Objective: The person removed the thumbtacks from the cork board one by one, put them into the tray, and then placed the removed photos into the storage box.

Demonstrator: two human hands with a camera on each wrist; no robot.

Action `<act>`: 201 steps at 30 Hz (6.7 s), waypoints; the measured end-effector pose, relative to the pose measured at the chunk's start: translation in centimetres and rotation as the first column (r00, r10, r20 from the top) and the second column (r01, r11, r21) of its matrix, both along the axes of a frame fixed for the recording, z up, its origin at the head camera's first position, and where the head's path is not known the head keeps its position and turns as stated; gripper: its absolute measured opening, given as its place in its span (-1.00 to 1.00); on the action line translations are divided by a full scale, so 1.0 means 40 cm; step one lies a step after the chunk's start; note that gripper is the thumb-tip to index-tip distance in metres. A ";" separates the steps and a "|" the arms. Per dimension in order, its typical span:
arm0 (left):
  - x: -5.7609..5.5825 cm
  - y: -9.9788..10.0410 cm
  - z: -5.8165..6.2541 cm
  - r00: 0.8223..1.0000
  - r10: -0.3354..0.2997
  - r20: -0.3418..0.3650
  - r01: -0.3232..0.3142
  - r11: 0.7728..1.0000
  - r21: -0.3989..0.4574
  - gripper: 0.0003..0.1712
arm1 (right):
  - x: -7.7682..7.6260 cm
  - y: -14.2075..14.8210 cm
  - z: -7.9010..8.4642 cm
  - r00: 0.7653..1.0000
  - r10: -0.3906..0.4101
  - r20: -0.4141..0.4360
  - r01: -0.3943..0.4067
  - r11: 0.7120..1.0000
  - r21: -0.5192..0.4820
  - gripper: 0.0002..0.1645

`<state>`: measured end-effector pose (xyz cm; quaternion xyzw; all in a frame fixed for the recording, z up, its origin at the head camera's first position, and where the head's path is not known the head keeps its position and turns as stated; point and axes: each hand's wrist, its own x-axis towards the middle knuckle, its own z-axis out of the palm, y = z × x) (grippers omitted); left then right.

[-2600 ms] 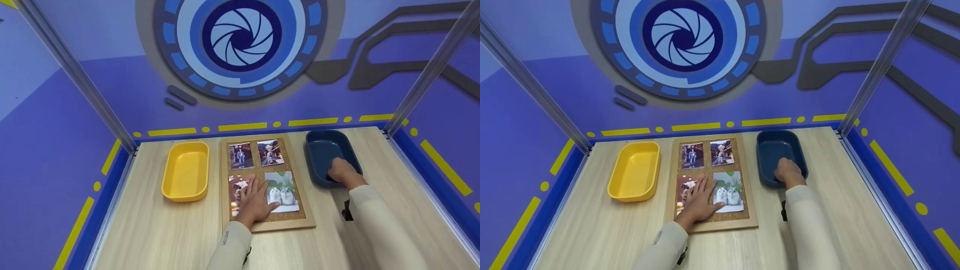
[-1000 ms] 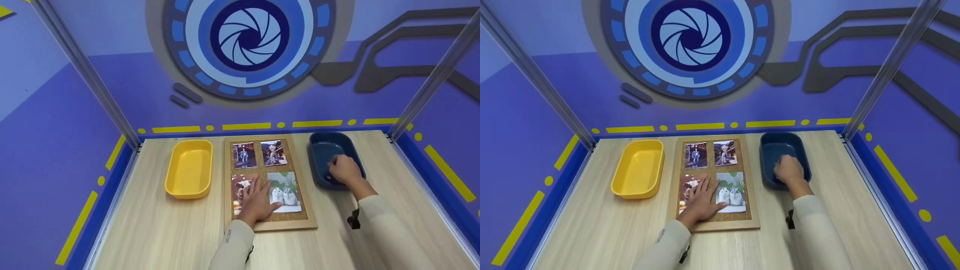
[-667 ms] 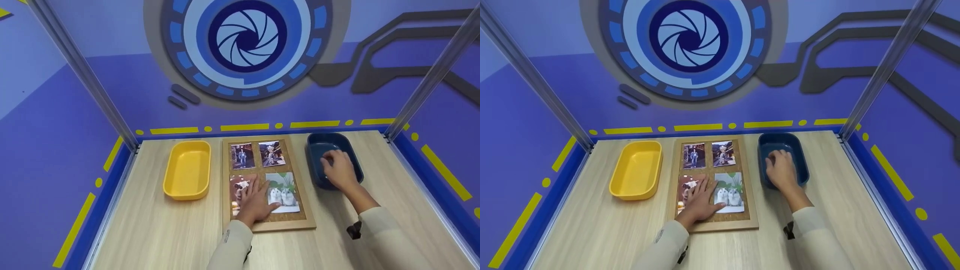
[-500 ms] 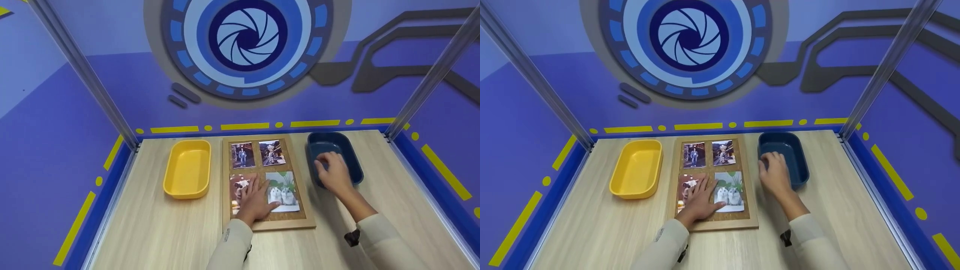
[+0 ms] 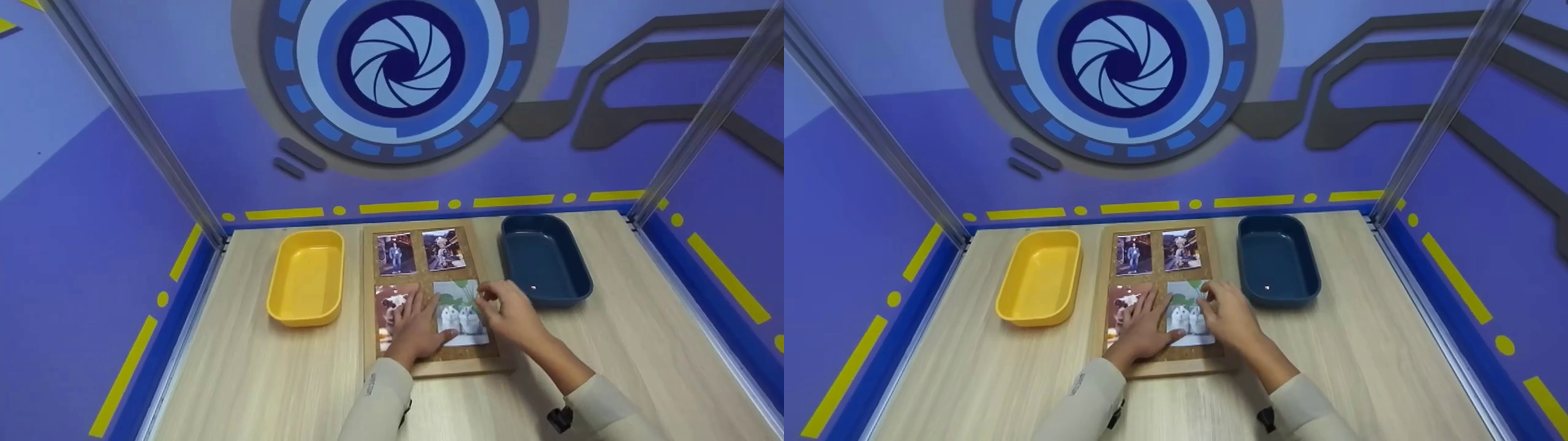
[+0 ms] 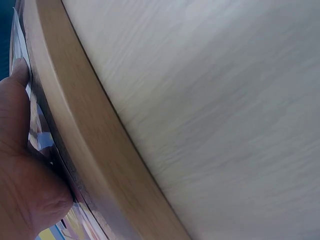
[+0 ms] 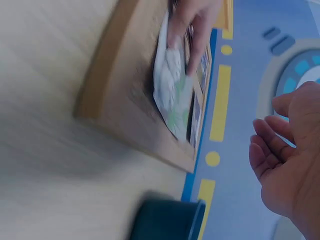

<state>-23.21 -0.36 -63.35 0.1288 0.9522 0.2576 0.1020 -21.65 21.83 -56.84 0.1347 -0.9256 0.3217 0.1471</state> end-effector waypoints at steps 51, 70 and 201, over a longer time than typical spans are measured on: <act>0.007 0.003 0.006 0.999 -0.010 -0.038 0.010 1.000 -0.002 0.07 | -0.044 -0.053 -0.152 0.844 -0.320 0.431 0.351 0.936 0.008 -0.54; 0.004 0.008 0.008 0.999 -0.012 -0.047 0.011 1.000 -0.012 0.07 | -0.066 -0.074 -0.118 0.758 -0.388 0.524 0.421 0.905 0.061 -0.43; 0.097 -0.408 0.082 0.599 0.571 -0.561 -0.194 0.784 0.590 -0.60 | -0.023 -0.047 -0.217 0.912 -0.240 0.333 0.369 0.836 -0.407 -0.82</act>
